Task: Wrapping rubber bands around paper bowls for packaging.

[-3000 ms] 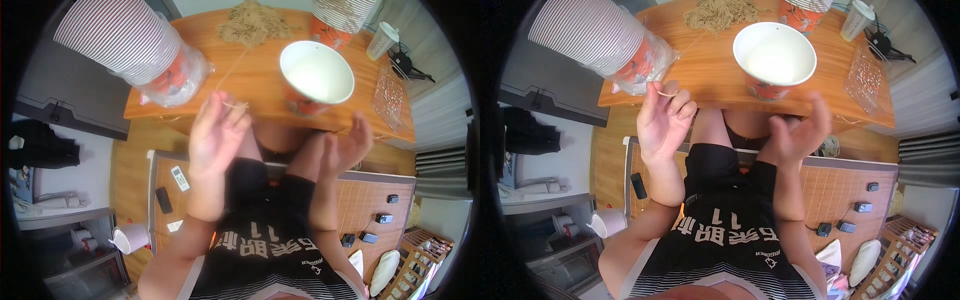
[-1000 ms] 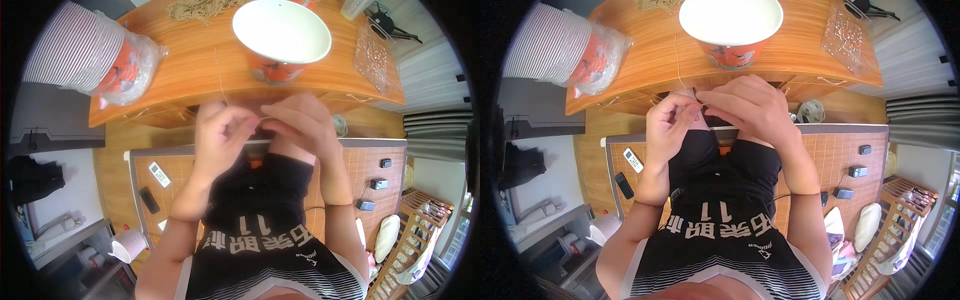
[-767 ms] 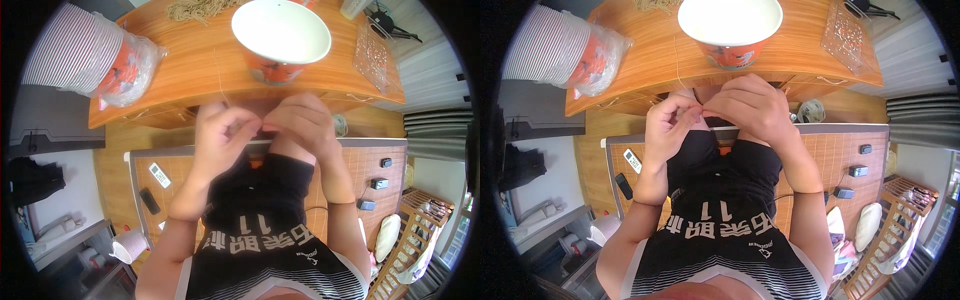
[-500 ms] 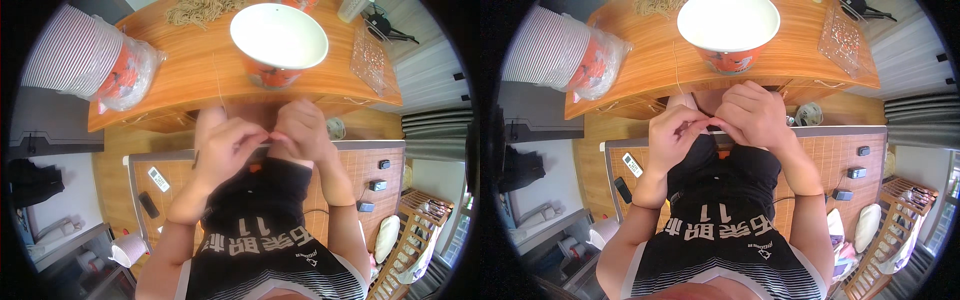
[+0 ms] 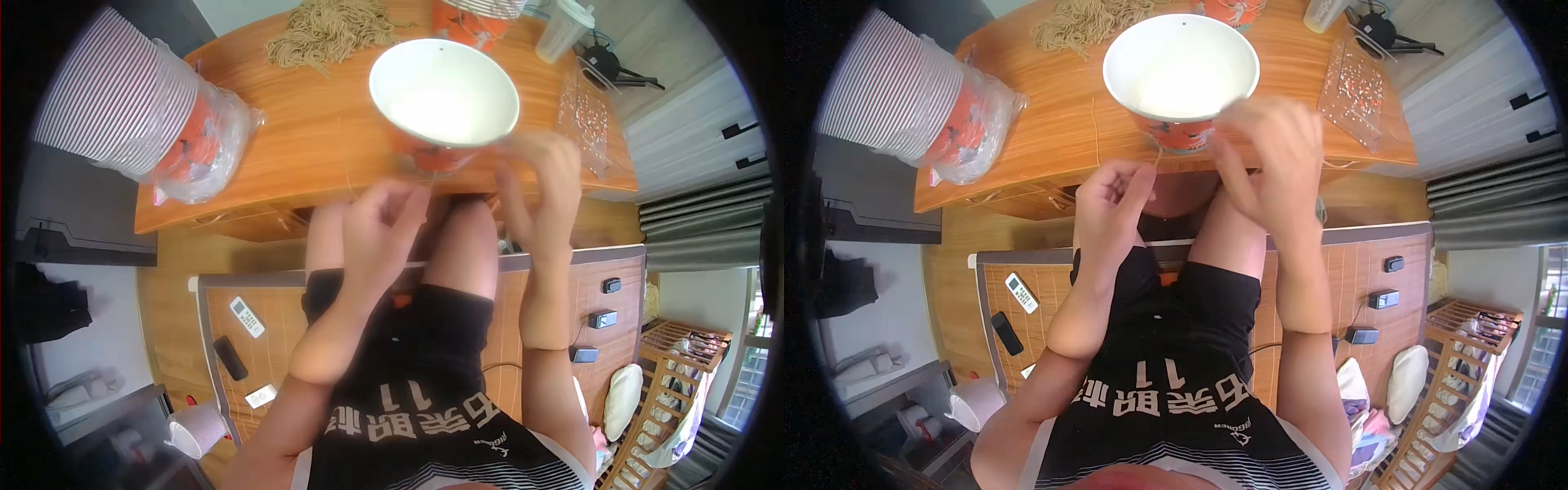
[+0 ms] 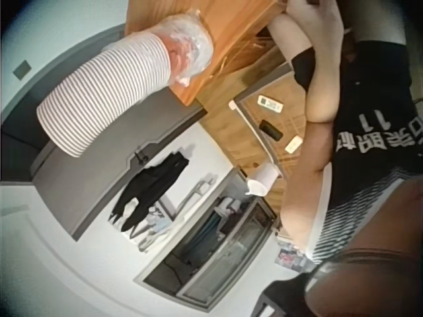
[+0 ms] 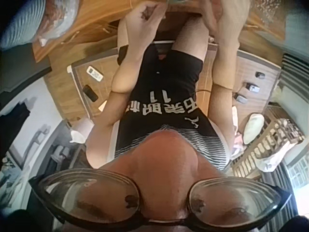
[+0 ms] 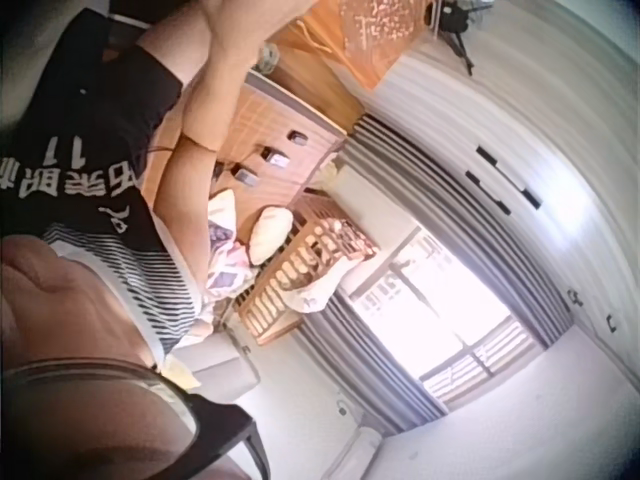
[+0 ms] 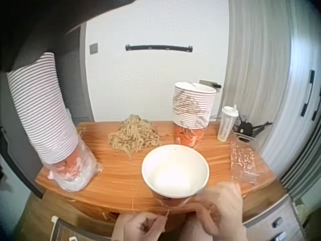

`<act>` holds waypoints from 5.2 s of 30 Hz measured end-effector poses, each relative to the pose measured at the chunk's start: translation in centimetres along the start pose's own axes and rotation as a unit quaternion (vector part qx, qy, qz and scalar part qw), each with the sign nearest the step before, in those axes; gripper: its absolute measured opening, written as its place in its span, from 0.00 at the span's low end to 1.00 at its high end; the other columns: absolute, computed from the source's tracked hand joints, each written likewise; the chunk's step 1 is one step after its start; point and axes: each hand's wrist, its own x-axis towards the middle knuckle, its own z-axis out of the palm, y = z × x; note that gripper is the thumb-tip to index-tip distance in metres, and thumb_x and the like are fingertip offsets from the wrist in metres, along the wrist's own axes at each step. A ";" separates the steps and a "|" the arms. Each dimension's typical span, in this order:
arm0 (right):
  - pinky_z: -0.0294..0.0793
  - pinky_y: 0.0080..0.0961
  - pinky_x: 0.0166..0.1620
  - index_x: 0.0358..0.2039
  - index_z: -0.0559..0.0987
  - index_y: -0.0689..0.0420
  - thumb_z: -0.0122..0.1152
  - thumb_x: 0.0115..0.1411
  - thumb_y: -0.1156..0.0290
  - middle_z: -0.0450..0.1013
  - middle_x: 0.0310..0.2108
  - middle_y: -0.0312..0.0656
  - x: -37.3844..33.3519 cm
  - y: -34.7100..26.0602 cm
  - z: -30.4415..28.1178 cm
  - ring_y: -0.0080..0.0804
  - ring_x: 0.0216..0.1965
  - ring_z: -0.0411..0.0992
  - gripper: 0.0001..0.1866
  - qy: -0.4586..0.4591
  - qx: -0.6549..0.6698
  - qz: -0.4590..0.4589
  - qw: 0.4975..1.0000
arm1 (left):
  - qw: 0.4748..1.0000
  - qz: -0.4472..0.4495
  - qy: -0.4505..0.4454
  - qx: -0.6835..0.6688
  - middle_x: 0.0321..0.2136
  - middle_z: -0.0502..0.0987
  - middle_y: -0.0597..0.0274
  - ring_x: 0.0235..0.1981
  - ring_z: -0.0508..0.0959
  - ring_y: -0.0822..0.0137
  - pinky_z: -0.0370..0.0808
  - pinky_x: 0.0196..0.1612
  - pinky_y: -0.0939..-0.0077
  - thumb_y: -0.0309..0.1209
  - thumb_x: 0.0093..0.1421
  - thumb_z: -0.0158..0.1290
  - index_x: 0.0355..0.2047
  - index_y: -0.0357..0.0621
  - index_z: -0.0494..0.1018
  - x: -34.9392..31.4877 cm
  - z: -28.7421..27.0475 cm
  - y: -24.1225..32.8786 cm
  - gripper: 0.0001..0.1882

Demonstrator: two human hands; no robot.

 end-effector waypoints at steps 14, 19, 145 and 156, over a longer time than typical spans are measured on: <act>0.56 0.48 0.69 0.35 0.84 0.51 0.68 0.51 0.74 0.79 0.34 0.35 1.8 1.8 1.2 0.34 0.46 0.76 0.09 -0.116 -0.034 -0.046 0.992 | 0.988 -0.093 -0.008 -0.124 0.21 0.72 0.73 0.20 0.65 0.85 0.56 0.23 0.89 0.33 0.67 0.59 0.34 0.41 0.77 2.2 1.2 -0.2 0.09; 0.59 0.46 0.68 0.35 0.84 0.52 0.68 0.50 0.76 0.79 0.33 0.36 1.8 1.7 1.3 0.35 0.44 0.77 0.10 -0.103 -0.012 -0.050 0.993 | 0.983 -0.084 -0.011 -0.163 0.22 0.77 0.71 0.23 0.73 0.82 0.66 0.27 0.89 0.32 0.65 0.60 0.33 0.39 0.78 2.2 0.7 -0.8 0.08; 0.63 0.33 0.39 0.26 0.78 0.53 0.56 0.65 0.62 0.74 0.28 0.38 1.1 1.0 1.8 0.40 0.34 0.72 0.12 0.038 0.004 -0.056 0.998 | 0.981 0.119 0.097 0.115 0.27 0.84 0.53 0.28 0.85 0.70 0.79 0.32 0.78 0.24 0.58 0.64 0.33 0.33 0.80 1.7 1.0 -0.1 0.06; 0.65 0.34 0.44 0.29 0.81 0.54 0.55 0.66 0.61 0.77 0.30 0.40 2.6 1.3 1.3 0.41 0.37 0.74 0.13 -0.083 -0.002 -0.028 0.996 | 0.996 0.055 0.053 0.049 0.16 0.58 0.84 0.19 0.55 0.89 0.48 0.23 0.87 0.26 0.62 0.63 0.35 0.34 0.80 2.4 0.8 0.4 0.06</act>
